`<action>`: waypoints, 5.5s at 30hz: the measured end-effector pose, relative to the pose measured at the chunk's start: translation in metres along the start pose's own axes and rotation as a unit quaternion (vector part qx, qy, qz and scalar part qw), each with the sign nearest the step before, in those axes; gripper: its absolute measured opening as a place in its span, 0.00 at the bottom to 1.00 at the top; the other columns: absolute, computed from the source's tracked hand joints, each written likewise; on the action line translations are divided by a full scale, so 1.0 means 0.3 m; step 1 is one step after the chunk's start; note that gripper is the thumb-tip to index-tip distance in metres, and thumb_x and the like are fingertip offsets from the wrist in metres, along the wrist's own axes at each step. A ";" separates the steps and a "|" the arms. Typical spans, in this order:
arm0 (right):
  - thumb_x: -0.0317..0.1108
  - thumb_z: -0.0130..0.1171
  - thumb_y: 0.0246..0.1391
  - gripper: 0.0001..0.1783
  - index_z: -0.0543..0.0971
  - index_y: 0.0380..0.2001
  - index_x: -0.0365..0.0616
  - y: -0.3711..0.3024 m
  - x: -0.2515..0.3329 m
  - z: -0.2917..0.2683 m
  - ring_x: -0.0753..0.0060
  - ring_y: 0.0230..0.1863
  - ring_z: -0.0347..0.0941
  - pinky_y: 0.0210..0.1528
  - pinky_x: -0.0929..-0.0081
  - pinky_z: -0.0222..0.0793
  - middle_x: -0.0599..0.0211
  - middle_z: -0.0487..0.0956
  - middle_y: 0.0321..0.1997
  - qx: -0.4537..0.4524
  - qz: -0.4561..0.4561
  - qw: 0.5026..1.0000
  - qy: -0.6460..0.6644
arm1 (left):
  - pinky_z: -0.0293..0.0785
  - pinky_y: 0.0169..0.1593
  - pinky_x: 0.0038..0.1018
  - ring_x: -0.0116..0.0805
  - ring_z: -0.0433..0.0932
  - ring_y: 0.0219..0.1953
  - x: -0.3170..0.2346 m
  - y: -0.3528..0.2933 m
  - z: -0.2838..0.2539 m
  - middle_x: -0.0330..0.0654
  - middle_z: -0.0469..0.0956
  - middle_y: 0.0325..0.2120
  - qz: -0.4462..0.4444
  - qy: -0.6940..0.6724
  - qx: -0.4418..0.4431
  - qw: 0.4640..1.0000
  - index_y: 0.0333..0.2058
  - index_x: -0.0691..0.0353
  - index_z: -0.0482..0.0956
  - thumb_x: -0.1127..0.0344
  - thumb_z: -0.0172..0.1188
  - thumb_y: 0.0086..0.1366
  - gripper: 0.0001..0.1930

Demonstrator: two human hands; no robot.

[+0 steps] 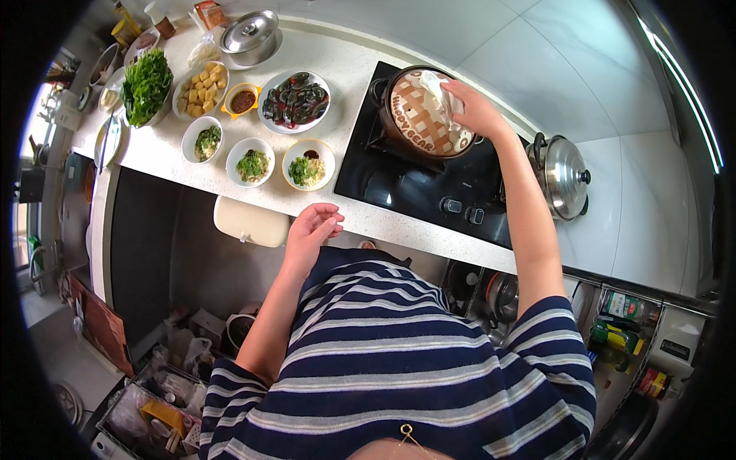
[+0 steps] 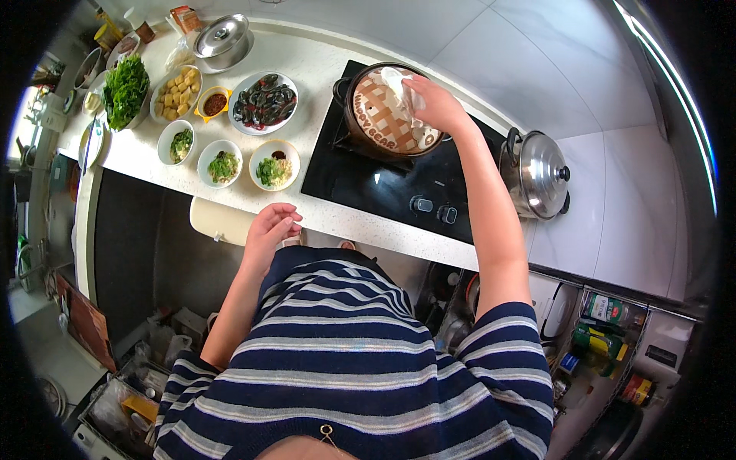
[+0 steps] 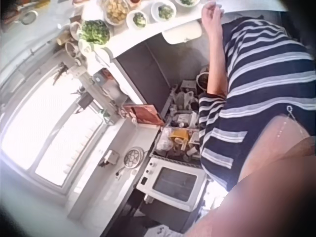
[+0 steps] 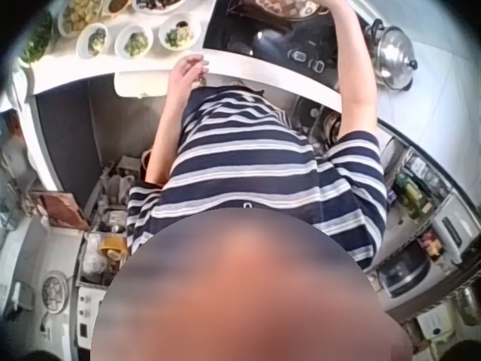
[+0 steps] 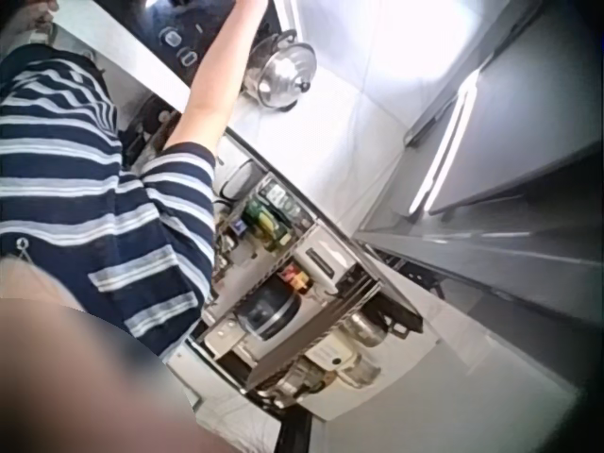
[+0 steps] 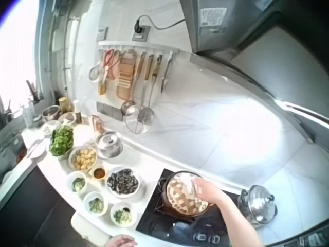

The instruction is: The person prepares a hot pot meal by adding ingredients to a pot on the stove, ladling broth into bowls, and filling a kettle with water. They handle various bowls, a ladle, chopsticks, and a kettle while moving between the stove and sink.

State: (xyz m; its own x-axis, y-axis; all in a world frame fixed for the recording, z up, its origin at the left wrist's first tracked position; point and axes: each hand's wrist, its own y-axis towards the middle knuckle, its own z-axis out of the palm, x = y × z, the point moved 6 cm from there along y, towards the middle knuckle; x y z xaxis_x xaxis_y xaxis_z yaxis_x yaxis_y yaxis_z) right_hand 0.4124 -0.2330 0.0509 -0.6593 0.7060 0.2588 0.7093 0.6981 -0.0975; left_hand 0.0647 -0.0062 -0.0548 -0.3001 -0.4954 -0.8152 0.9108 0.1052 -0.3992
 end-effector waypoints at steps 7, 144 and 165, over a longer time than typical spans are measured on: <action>0.32 0.66 0.42 0.37 0.72 0.60 0.51 0.029 0.026 -0.016 0.52 0.60 0.71 0.59 0.59 0.71 0.57 0.75 0.58 -0.012 -0.061 0.993 -0.099 | 0.75 0.49 0.25 0.26 0.78 0.41 0.006 -0.010 -0.030 0.41 0.79 0.42 -0.001 0.001 -0.011 1.000 0.50 0.63 0.73 0.70 0.54 0.71 0.11; 0.45 0.75 0.31 0.33 0.79 0.43 0.41 0.549 4.282 1.268 0.49 0.45 0.79 0.47 0.54 0.77 0.49 0.81 0.38 0.214 -0.651 0.728 -0.002 | 0.76 0.43 0.21 0.26 0.80 0.38 -0.301 -1.289 -2.360 0.40 0.82 0.40 0.129 -0.279 -0.529 0.791 0.49 0.64 0.76 0.66 0.59 0.69 0.13; 0.37 0.70 0.41 0.28 0.75 0.48 0.45 0.104 4.555 1.614 0.49 0.47 0.77 0.41 0.58 0.76 0.49 0.75 0.46 0.227 -0.585 0.775 0.080 | 0.79 0.42 0.25 0.31 0.80 0.43 -0.126 -1.376 -2.691 0.42 0.78 0.46 0.107 -0.205 -0.494 0.838 0.55 0.63 0.72 0.67 0.58 0.69 0.17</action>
State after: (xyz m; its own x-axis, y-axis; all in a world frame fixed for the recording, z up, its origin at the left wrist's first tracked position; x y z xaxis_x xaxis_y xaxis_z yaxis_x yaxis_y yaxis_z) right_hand -0.5872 0.8111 -0.0638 -0.7200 -0.4398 0.5369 -0.5344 0.8449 -0.0245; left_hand -0.5289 0.6653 -0.1978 0.1466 -0.6076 -0.7806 0.1917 0.7916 -0.5802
